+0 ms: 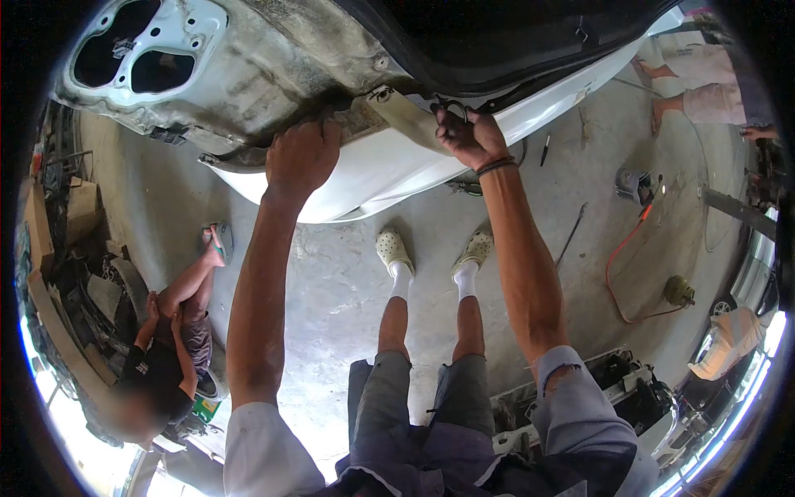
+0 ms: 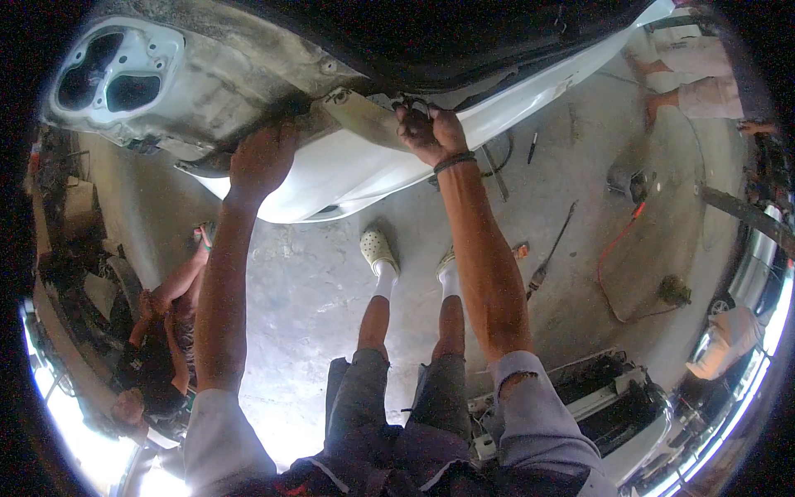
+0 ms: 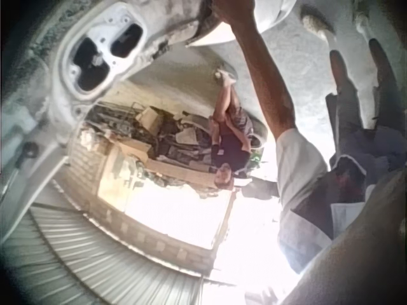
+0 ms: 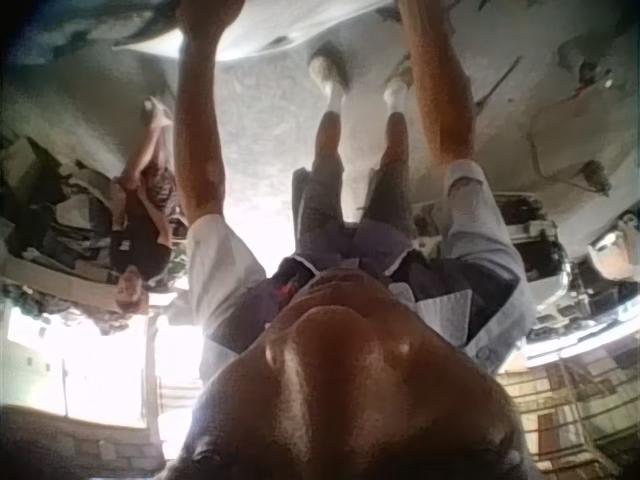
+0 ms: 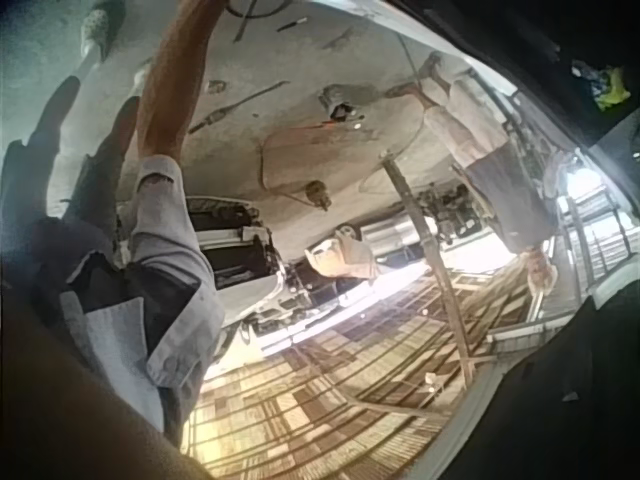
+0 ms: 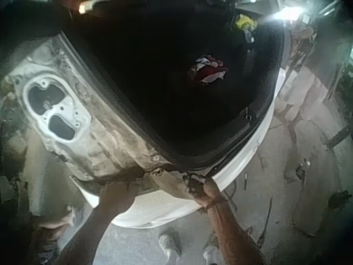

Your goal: Adjusting and repairing the rear bumper assembly of a white car using hand tools.

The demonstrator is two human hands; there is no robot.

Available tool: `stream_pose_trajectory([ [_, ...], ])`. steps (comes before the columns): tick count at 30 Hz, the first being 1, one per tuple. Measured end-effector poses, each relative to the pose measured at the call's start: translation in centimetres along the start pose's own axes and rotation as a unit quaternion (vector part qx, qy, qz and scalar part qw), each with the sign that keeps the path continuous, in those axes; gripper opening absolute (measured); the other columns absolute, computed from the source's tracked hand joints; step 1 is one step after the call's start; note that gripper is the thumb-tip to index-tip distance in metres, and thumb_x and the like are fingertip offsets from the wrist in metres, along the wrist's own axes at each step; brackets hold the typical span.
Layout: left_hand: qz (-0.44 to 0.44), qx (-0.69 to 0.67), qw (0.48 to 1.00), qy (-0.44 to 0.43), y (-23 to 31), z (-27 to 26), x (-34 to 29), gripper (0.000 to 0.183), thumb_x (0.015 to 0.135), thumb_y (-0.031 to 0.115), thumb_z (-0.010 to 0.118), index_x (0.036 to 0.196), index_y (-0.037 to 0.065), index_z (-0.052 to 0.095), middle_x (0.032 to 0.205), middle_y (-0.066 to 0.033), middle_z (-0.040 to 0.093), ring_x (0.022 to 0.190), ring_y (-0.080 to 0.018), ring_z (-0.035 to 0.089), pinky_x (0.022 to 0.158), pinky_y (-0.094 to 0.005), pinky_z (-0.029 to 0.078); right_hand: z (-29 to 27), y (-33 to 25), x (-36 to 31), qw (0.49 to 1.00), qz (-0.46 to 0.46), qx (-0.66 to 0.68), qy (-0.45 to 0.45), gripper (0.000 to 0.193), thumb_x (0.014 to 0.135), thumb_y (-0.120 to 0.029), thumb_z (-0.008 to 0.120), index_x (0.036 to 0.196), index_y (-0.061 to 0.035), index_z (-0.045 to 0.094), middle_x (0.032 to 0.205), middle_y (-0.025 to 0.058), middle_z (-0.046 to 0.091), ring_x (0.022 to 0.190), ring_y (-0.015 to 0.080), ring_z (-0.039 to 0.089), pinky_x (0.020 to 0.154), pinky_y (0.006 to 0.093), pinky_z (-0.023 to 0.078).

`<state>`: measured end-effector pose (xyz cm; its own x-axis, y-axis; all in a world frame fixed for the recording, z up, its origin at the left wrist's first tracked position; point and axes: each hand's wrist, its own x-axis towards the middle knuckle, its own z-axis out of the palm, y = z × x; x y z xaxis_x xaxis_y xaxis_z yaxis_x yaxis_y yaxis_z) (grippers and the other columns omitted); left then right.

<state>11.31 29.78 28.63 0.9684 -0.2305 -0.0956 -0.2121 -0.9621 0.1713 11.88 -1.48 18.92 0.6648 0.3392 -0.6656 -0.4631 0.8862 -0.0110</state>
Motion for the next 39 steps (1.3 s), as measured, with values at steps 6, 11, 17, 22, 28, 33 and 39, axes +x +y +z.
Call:
stream_pose_trajectory([
  [6,0.062,0.078,0.995,-0.005,-0.1,-0.2,-0.1,0.038,0.098,0.029,0.049,0.078,0.003,0.067,0.084,-0.0239,0.072,0.076,-0.0462,0.071,0.074,-0.0554,0.059,-2.6,3.3,2.0,0.843,-0.270,-0.454,0.107,0.013,0.101,-0.010,0.058,0.111,-0.0023,0.061,0.113,0.0136,0.069,0.105,0.0205,0.068,0.083,0.0347,0.052],
  [11,-0.004,0.004,1.000,0.010,0.2,-0.2,0.0,0.037,0.099,0.029,0.049,0.081,0.004,0.068,0.082,-0.0215,0.072,0.075,-0.0446,0.072,0.075,-0.0553,0.059,-2.4,3.6,0.9,0.840,-0.301,-0.440,0.100,0.015,0.099,-0.015,0.062,0.110,-0.0053,0.064,0.104,0.0125,0.072,0.092,0.0255,0.073,0.068,0.0344,0.055],
  [17,0.034,0.048,0.998,0.000,0.2,-0.2,-0.3,0.050,0.100,0.035,0.046,0.079,-0.002,0.072,0.087,-0.0270,0.073,0.082,-0.0471,0.072,0.088,-0.0529,0.057,-2.4,0.3,0.6,0.990,-0.057,-0.098,0.083,0.031,0.093,-0.012,0.063,0.121,-0.0013,0.054,0.108,0.0198,0.066,0.097,0.0334,0.070,0.074,0.0455,0.060],
  [22,0.086,0.049,0.991,0.093,-1.3,1.7,-0.3,0.022,0.095,0.025,0.056,0.097,0.005,0.065,0.075,-0.0150,0.062,0.067,-0.0338,0.068,0.060,-0.0476,0.056,-3.0,2.4,1.8,0.469,-0.515,-0.693,0.185,0.016,0.079,0.005,0.062,0.094,0.0001,0.066,0.089,0.0121,0.072,0.091,0.0279,0.070,0.080,0.0364,0.054],
  [28,0.133,0.100,0.980,0.112,-2.8,3.5,-0.5,0.013,0.094,0.020,0.059,0.103,0.010,0.061,0.071,-0.0091,0.057,0.061,-0.0283,0.066,0.047,-0.0448,0.056,-2.2,4.3,0.2,0.458,-0.536,-0.695,0.143,0.021,0.084,0.006,0.064,0.101,-0.0020,0.072,0.099,0.0144,0.072,0.089,0.0326,0.068,0.084,0.0418,0.054],
  [33,0.070,0.055,0.994,0.063,-1.5,2.0,-0.3,0.022,0.097,0.025,0.055,0.094,0.007,0.066,0.078,-0.0178,0.065,0.069,-0.0363,0.070,0.061,-0.0484,0.057,-1.6,4.0,-0.3,0.359,-0.552,-0.738,0.146,0.013,0.090,-0.010,0.073,0.099,-0.0009,0.069,0.102,0.0143,0.070,0.091,0.0338,0.068,0.083,0.0432,0.054],
  [39,-0.049,-0.025,0.998,-0.019,0.3,-0.2,0.1,0.050,0.099,0.036,0.047,0.080,-0.002,0.074,0.085,-0.0306,0.071,0.084,-0.0493,0.071,0.087,-0.0550,0.056,-5.8,3.2,-3.7,0.656,-0.496,-0.545,0.165,0.026,0.097,-0.024,0.070,0.108,-0.0007,0.063,0.098,0.0181,0.068,0.089,0.0362,0.067,0.081,0.0416,0.054],
])
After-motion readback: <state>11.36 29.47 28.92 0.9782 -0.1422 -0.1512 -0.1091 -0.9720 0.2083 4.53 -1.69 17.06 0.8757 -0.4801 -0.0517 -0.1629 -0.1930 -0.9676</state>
